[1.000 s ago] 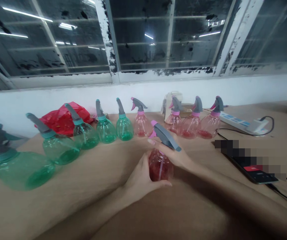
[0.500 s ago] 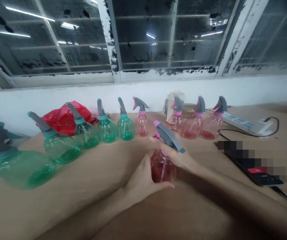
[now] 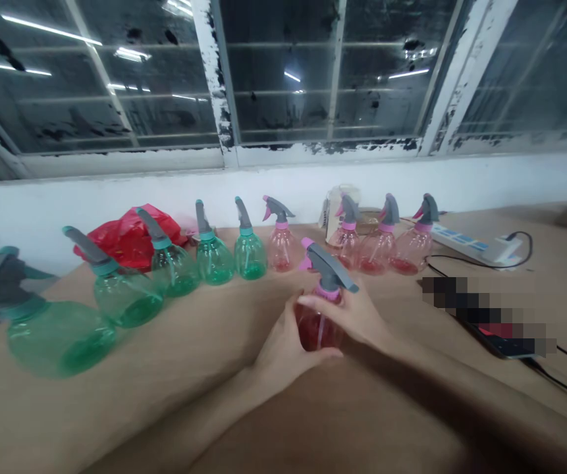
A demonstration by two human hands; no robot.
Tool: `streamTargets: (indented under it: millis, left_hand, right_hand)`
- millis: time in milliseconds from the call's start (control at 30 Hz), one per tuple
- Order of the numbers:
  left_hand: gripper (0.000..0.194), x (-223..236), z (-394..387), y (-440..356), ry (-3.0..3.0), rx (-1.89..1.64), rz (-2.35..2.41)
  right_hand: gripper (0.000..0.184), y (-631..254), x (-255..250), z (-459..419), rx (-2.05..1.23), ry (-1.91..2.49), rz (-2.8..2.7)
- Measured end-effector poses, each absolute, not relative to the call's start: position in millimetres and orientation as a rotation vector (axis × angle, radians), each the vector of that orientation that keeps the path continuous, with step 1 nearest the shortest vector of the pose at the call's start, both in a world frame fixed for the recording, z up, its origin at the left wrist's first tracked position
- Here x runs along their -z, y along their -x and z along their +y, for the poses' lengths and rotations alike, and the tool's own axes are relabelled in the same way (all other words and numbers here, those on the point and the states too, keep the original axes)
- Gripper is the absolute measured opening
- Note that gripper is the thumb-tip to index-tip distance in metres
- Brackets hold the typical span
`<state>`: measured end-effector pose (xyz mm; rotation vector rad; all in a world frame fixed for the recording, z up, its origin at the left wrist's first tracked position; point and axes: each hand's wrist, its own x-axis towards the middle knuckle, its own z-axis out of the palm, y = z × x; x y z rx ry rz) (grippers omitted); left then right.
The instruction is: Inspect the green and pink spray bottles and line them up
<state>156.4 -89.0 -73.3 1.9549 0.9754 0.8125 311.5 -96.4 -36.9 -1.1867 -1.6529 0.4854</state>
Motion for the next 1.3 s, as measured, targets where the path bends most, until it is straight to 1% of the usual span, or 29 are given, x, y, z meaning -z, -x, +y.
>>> streamTargets:
  millis: [133,233,333,500,633,767,933,1067,1300]
  left_hand:
    - [0.098,80,-84,-156,-1.992,-0.837,0.956]
    - [0.101,83,-84,-156,-2.013,-0.864,0.949]
    - [0.104,85,-86,-156,-2.043,-0.892,0.981]
    - [0.084,91,-87,-157,-2.174,-0.987,1.007]
    - [0.078,97,-86,-158,-2.233,-1.048,0.997]
    - [0.077,98,-86,-158,-2.248,-1.066,0.947]
    - [0.074,97,-87,-157,-2.267,-1.018,0.953]
    - [0.072,97,-86,-157,-2.290,-0.988,0.962]
    - [0.070,98,-86,-157,-2.302,-0.934,0.985]
  right_hand:
    - [0.066,-320,56,-114,-0.449,1.304,-1.786]
    - [0.071,-326,64,-117,-0.466,1.342,-1.825]
    - [0.074,-327,65,-106,-0.397,1.437,-1.771]
    - [0.075,-327,58,-69,-0.085,1.796,-1.653]
    - [0.074,-324,56,-44,0.073,1.901,-1.612]
    - [0.072,-316,57,-31,0.203,2.052,-1.588]
    - [0.068,-308,53,-19,0.271,2.129,-1.569]
    - [0.069,-305,49,-9,0.339,2.159,-1.549]
    - [0.068,-300,48,4,0.343,2.191,-1.525]
